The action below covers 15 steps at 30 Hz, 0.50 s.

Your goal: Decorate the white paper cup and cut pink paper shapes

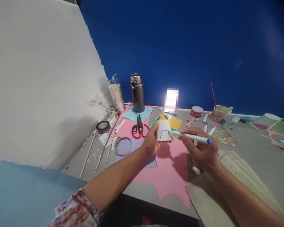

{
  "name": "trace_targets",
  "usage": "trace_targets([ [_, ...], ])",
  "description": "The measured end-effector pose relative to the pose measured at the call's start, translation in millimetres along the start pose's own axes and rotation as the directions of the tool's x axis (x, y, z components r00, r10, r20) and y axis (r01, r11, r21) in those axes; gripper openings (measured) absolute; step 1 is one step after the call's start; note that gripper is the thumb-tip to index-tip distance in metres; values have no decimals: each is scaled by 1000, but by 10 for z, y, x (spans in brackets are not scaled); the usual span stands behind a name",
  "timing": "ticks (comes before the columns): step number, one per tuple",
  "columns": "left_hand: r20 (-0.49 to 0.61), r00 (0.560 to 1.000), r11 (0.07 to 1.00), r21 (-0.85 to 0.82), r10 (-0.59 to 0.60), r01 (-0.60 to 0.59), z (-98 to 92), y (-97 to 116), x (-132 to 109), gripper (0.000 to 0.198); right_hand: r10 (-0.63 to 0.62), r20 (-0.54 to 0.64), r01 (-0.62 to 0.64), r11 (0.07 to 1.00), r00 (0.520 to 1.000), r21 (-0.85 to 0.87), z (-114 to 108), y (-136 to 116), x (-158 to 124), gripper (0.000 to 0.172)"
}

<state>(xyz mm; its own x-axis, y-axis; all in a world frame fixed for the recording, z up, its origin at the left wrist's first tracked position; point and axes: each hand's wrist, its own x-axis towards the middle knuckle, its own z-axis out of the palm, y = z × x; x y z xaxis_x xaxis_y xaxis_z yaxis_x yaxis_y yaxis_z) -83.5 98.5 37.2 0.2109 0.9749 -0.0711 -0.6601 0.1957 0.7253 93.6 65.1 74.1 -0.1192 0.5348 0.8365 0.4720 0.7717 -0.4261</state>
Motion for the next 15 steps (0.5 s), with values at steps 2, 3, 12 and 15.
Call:
trace_targets([
  [2,-8,1000,1000,1,-13,13,-13,-6,7,35,41,-19,-41,999,999,20,-3,13,-12,5],
  [3,-13,1000,1000,-2,-25,25,-18,-8,10,35,70,-26,-69,997,997,29,-4,25,-22,4],
  [12,-19,999,999,3,-48,48,-7,9,19,32,315,-14,-303,923,949,237,-21,156,-67,13],
  [15,-13,998,998,4,-58,58,-14,16,21,31,295,-19,-282,929,955,240,-33,144,-50,15],
])
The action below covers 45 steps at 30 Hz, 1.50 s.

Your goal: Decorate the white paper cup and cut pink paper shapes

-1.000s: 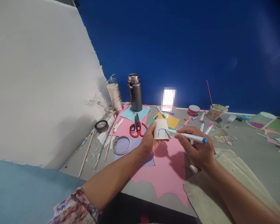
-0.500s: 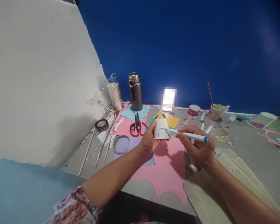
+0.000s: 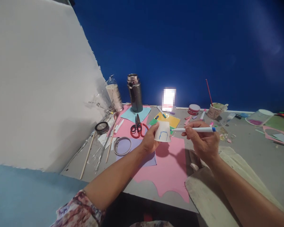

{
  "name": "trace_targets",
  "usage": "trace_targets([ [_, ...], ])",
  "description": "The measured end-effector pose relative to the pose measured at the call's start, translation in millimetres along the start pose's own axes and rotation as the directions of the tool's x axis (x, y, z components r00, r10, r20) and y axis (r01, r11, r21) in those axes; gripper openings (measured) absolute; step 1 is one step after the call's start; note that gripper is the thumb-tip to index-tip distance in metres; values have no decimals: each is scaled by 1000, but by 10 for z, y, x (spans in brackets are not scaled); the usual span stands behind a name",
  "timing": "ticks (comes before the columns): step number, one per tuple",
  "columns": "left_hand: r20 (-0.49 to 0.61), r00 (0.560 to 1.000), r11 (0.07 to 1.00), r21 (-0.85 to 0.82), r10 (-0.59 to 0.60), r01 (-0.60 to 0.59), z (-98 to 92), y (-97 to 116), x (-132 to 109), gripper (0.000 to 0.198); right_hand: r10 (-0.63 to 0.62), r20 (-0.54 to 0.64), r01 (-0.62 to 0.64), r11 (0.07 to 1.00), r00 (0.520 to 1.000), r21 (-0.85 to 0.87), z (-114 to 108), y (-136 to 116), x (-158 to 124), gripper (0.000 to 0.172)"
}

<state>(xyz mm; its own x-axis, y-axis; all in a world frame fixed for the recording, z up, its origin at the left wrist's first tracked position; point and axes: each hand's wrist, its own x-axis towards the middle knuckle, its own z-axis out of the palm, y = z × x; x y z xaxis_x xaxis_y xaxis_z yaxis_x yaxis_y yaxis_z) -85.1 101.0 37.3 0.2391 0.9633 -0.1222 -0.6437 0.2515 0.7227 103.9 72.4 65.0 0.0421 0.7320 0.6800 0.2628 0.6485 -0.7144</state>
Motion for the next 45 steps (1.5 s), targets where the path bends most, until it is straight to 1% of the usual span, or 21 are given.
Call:
trace_targets([
  [4,6,1000,1000,4,6,-6,-9,-7,8,31,-69,21,70,995,997,-72,0,-31,-3,15],
  [9,6,1000,1000,6,18,-18,-15,-31,16,33,-177,57,183,972,983,-150,16,-78,-6,9],
  [11,4,999,999,3,34,-34,-17,-39,18,33,-240,78,250,954,968,-167,30,-108,1,5],
  [14,16,999,999,9,45,-45,-12,-39,13,34,-326,123,344,920,937,-186,50,-156,18,6],
  [16,30,998,998,20,53,-54,-5,-34,5,36,-352,141,374,909,925,-186,59,-179,28,6],
  [21,34,997,997,42,69,-71,7,-35,-10,34,-355,155,380,908,922,-176,62,-199,35,9],
  [27,27,996,994,66,89,-90,11,-33,-21,34,-404,166,423,901,899,-98,72,-209,9,10],
  [31,27,996,993,71,90,-92,24,-17,-37,34,-405,168,421,904,899,-74,80,-209,-5,11],
  [35,24,995,992,75,96,-97,26,-13,-41,33,-379,183,400,911,907,-97,79,-215,0,9],
  [39,32,996,993,77,83,-85,13,-25,-33,35,-369,175,395,905,913,-155,68,-227,16,6],
  [45,33,995,993,76,89,-91,9,-38,-26,35,-380,175,409,894,908,-183,67,-222,24,8],
])
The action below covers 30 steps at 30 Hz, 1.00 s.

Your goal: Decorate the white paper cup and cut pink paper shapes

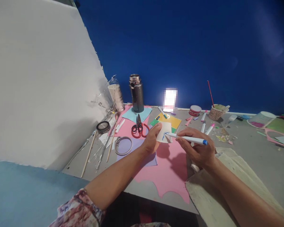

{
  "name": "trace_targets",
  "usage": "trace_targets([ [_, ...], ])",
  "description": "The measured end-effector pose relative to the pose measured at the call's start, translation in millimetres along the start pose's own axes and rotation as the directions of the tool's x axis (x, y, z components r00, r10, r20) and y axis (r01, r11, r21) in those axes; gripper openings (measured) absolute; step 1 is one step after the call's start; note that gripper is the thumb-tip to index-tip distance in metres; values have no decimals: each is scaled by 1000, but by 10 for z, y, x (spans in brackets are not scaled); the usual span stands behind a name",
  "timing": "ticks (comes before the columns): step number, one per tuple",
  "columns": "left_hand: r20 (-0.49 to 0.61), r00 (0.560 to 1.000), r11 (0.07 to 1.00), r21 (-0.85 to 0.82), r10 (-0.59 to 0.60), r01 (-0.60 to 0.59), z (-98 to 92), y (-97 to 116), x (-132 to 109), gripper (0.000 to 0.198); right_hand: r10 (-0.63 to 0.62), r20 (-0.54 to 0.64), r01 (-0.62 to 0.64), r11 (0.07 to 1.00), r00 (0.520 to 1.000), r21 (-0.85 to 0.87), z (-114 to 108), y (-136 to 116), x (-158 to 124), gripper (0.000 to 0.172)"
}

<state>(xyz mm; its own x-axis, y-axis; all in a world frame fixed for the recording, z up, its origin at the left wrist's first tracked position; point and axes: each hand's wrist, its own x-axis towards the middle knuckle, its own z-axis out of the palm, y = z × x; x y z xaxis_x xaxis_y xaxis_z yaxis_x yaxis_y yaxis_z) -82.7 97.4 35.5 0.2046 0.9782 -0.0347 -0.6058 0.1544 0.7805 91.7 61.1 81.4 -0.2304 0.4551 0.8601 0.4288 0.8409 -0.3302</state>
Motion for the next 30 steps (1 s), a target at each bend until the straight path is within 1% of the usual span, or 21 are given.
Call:
trace_targets([
  [4,-4,1000,1000,1,14,-14,7,-3,-6,35,-39,-11,39,999,999,0,11,1,1,9],
  [10,-1,1000,1000,-6,-9,9,-18,-31,5,34,-59,-13,59,998,998,-3,15,3,15,11],
  [14,-12,1000,1000,-12,-11,11,-21,-35,14,33,-44,-10,44,999,999,1,23,14,13,10],
  [17,5,1000,1000,-13,-19,19,-5,-21,13,35,-32,-6,32,999,999,-3,21,20,10,8],
  [20,33,999,999,-21,-35,36,8,-10,10,39,-34,-25,34,999,999,-7,17,23,8,7],
  [22,29,999,999,-27,-34,35,8,-12,10,40,-39,-29,38,999,999,-11,16,24,7,7],
  [26,15,999,999,-28,-31,32,-3,-26,11,38,-49,2,49,999,999,-23,13,25,10,8],
  [30,36,999,999,-34,-40,41,-4,-27,7,40,-47,-8,47,998,999,-36,5,23,15,7],
])
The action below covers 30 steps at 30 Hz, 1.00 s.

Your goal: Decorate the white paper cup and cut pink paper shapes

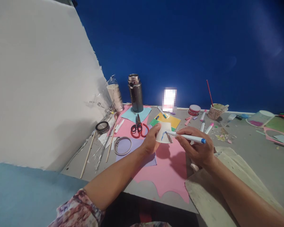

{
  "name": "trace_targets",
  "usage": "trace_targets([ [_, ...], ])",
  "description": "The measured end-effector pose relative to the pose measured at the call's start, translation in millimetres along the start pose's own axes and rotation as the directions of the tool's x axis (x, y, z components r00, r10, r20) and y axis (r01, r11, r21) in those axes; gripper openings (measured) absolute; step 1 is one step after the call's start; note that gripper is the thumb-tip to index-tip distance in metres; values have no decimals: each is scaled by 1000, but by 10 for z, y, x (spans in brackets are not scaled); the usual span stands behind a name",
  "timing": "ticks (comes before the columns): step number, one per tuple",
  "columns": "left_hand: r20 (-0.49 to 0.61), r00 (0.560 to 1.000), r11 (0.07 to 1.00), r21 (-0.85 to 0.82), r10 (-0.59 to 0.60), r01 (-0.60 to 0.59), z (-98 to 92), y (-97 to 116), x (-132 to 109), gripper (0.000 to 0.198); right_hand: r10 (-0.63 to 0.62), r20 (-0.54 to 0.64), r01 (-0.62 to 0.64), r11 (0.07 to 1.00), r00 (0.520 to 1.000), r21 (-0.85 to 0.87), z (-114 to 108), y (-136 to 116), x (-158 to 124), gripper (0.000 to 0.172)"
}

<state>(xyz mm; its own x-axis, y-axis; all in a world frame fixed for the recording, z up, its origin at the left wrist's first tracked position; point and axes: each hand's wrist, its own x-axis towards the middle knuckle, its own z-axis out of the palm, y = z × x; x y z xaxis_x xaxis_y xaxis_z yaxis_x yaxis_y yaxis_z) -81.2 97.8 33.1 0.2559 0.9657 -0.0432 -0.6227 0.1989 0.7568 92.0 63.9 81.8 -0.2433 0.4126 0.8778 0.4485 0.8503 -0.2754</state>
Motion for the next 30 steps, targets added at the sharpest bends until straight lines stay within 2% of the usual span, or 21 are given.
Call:
trace_targets([
  [9,-38,999,999,-37,9,-11,-1,0,8,37,-5,-10,5,1000,1000,10,-9,-20,18,7],
  [30,-20,1000,1000,-30,3,-4,0,-2,4,37,20,-19,-21,999,1000,-42,-18,-13,1,7],
])
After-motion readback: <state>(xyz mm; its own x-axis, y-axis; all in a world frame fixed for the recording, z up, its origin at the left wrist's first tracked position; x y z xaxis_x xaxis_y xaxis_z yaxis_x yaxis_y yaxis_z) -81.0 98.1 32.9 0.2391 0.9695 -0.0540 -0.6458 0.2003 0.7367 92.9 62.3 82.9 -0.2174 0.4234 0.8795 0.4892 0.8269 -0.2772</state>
